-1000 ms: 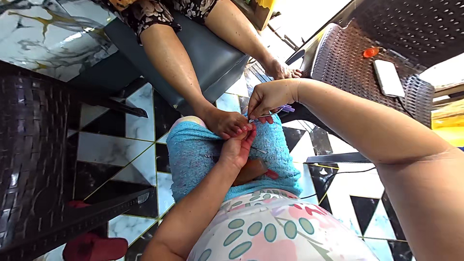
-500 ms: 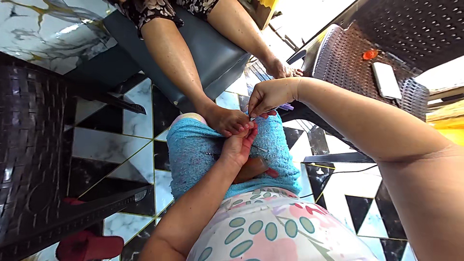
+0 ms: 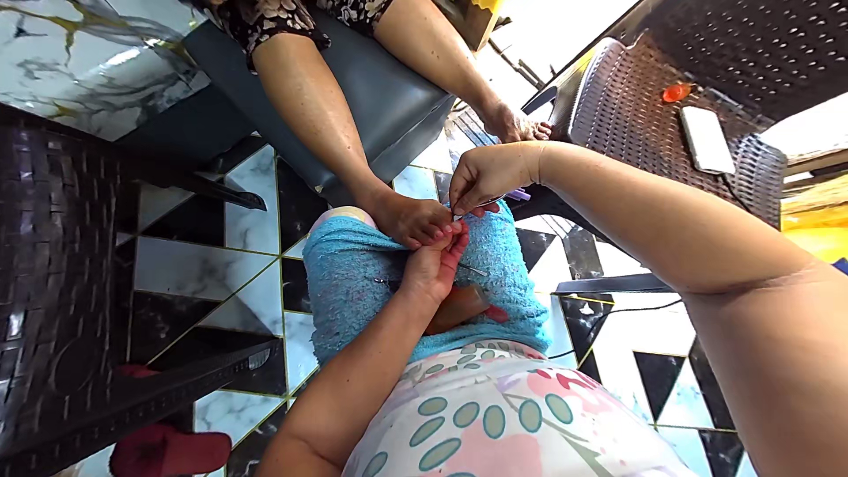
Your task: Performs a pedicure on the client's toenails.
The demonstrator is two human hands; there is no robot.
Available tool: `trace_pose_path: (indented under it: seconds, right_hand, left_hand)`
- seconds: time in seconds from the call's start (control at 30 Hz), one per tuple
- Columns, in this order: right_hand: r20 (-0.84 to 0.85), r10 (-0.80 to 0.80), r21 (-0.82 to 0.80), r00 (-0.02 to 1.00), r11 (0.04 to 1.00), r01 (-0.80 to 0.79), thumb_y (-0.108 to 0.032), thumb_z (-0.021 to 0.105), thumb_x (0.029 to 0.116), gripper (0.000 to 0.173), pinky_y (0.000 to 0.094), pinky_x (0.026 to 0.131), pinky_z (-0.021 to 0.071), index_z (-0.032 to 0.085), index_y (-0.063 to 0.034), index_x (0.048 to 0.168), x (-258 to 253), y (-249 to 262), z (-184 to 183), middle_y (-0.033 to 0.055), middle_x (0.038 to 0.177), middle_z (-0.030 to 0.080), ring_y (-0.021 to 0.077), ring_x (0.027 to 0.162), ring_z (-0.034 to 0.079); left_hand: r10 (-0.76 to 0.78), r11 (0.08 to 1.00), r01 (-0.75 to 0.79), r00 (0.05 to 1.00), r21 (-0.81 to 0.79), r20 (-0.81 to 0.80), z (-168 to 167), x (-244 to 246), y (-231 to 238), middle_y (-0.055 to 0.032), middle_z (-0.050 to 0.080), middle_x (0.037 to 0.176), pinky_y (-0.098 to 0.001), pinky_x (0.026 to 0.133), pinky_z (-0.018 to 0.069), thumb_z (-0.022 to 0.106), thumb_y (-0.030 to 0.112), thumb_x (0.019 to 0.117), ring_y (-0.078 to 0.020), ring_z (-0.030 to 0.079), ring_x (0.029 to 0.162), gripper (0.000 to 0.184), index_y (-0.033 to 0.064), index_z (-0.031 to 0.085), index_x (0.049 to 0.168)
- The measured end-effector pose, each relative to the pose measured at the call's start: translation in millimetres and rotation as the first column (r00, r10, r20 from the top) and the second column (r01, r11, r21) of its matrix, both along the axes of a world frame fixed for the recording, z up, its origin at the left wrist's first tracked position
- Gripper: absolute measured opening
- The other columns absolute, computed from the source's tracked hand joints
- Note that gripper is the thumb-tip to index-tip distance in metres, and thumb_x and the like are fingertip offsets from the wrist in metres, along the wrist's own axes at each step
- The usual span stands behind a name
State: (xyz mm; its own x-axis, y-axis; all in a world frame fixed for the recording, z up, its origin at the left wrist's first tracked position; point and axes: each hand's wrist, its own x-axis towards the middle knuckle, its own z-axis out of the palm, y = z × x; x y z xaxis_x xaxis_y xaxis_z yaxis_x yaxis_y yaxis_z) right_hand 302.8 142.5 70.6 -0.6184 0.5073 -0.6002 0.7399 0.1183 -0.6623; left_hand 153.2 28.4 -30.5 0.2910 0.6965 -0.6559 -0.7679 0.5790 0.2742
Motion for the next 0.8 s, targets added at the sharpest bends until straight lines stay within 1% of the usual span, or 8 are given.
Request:
trace_pose_path:
  seconds: [0.13, 0.23, 0.4, 0.5, 0.63, 0.7, 0.73, 0.8]
  right_hand:
    - [-0.097, -0.094, -0.069, 0.991, 0.994, 0.087, -0.008, 0.065, 0.0997, 0.014, 0.019, 0.047, 0.0396, 0.077, 0.0001, 0.096, 12, -2, -4, 0.0027, 0.065, 0.064, 0.0032, 0.048, 0.049]
    - [-0.114, -0.147, -0.132, 0.983, 0.982, 0.132, -0.009, 0.066, 0.1, 0.015, 0.0183, 0.045, 0.0413, 0.077, 0.0003, 0.098, 16, -3, -6, 0.0042, 0.067, 0.068, 0.0037, 0.048, 0.053]
    - [-0.018, -0.023, -0.024, 1.0, 0.999, 0.023, -0.013, 0.064, 0.1018, 0.018, 0.0227, 0.05, 0.0453, 0.077, -0.0009, 0.098, 7, -2, 2, 0.0056, 0.07, 0.07, 0.0067, 0.051, 0.056]
    - [-0.008, 0.038, 0.007, 0.999, 0.999, -0.038, -0.015, 0.067, 0.1007, 0.018, 0.0232, 0.049, 0.0484, 0.077, -0.0009, 0.096, 5, 2, 0, 0.006, 0.068, 0.07, 0.0077, 0.05, 0.058]
    - [0.019, 0.052, 0.011, 0.998, 0.999, -0.053, -0.014, 0.069, 0.0993, 0.017, 0.024, 0.048, 0.0467, 0.077, -0.0007, 0.094, 0, 4, 1, 0.0063, 0.066, 0.068, 0.0077, 0.048, 0.057]
    - [0.026, 0.057, 0.015, 0.998, 0.998, -0.057, -0.014, 0.068, 0.0994, 0.017, 0.0242, 0.051, 0.0489, 0.077, -0.0002, 0.095, -1, 4, 2, 0.006, 0.067, 0.068, 0.008, 0.049, 0.057]
    - [0.014, 0.06, 0.022, 0.998, 0.998, -0.06, -0.013, 0.069, 0.099, 0.016, 0.0244, 0.052, 0.0509, 0.076, 0.0001, 0.095, -1, 4, 1, 0.0059, 0.067, 0.068, 0.0083, 0.051, 0.059]
    - [-0.03, 0.046, 0.029, 0.998, 0.999, -0.046, -0.011, 0.07, 0.0977, 0.014, 0.0227, 0.051, 0.0493, 0.077, 0.0001, 0.093, 2, 3, -3, 0.0051, 0.066, 0.067, 0.007, 0.05, 0.057]
  left_hand:
    - [-0.001, 1.0, 0.001, 1.0, 0.009, 0.017, 1, -1, -1, -0.0095, 0.07, 0.093, -0.0285, 0.084, 0.0585, 0.047, -0.001, 0.1032, -0.0177, 0.07, 0.085, 0.018, 0.0028, 0.063, 0.097]
    - [-0.001, 1.0, 0.001, 1.0, 0.006, 0.012, 0, 0, -1, -0.0099, 0.069, 0.092, -0.0293, 0.084, 0.0588, 0.046, 0.0, 0.1038, -0.0184, 0.07, 0.085, 0.018, 0.0022, 0.062, 0.097]
    - [0.017, 1.0, -0.017, 1.0, -0.009, -0.002, 2, 1, 0, -0.0106, 0.069, 0.091, -0.0295, 0.084, 0.0591, 0.047, -0.001, 0.1032, -0.0189, 0.07, 0.084, 0.017, 0.0019, 0.062, 0.095]
    - [0.025, 0.999, -0.025, 1.0, -0.024, -0.015, 2, 2, 1, -0.0105, 0.069, 0.091, -0.0293, 0.082, 0.0594, 0.048, -0.002, 0.1024, -0.0189, 0.07, 0.083, 0.015, 0.002, 0.061, 0.095]
    - [0.014, 1.0, -0.014, 0.999, -0.01, -0.036, 3, 2, 0, -0.0101, 0.07, 0.091, -0.0287, 0.082, 0.0593, 0.049, -0.003, 0.1018, -0.0179, 0.07, 0.082, 0.015, 0.0023, 0.062, 0.096]
    - [0.015, 1.0, -0.015, 0.999, -0.003, -0.032, 2, 2, 0, -0.0103, 0.07, 0.091, -0.0294, 0.083, 0.0593, 0.048, -0.004, 0.1014, -0.0185, 0.07, 0.083, 0.017, 0.0026, 0.061, 0.094]
    - [0.014, 1.0, -0.014, 0.999, 0.0, -0.029, 2, 2, 0, -0.0104, 0.07, 0.091, -0.0294, 0.083, 0.0594, 0.048, -0.004, 0.1014, -0.0186, 0.07, 0.083, 0.017, 0.0027, 0.061, 0.094]
    - [0.01, 1.0, -0.01, 1.0, 0.001, -0.028, 2, 1, 0, -0.0103, 0.07, 0.091, -0.0294, 0.084, 0.0594, 0.047, -0.003, 0.102, -0.0188, 0.071, 0.084, 0.018, 0.0027, 0.062, 0.093]
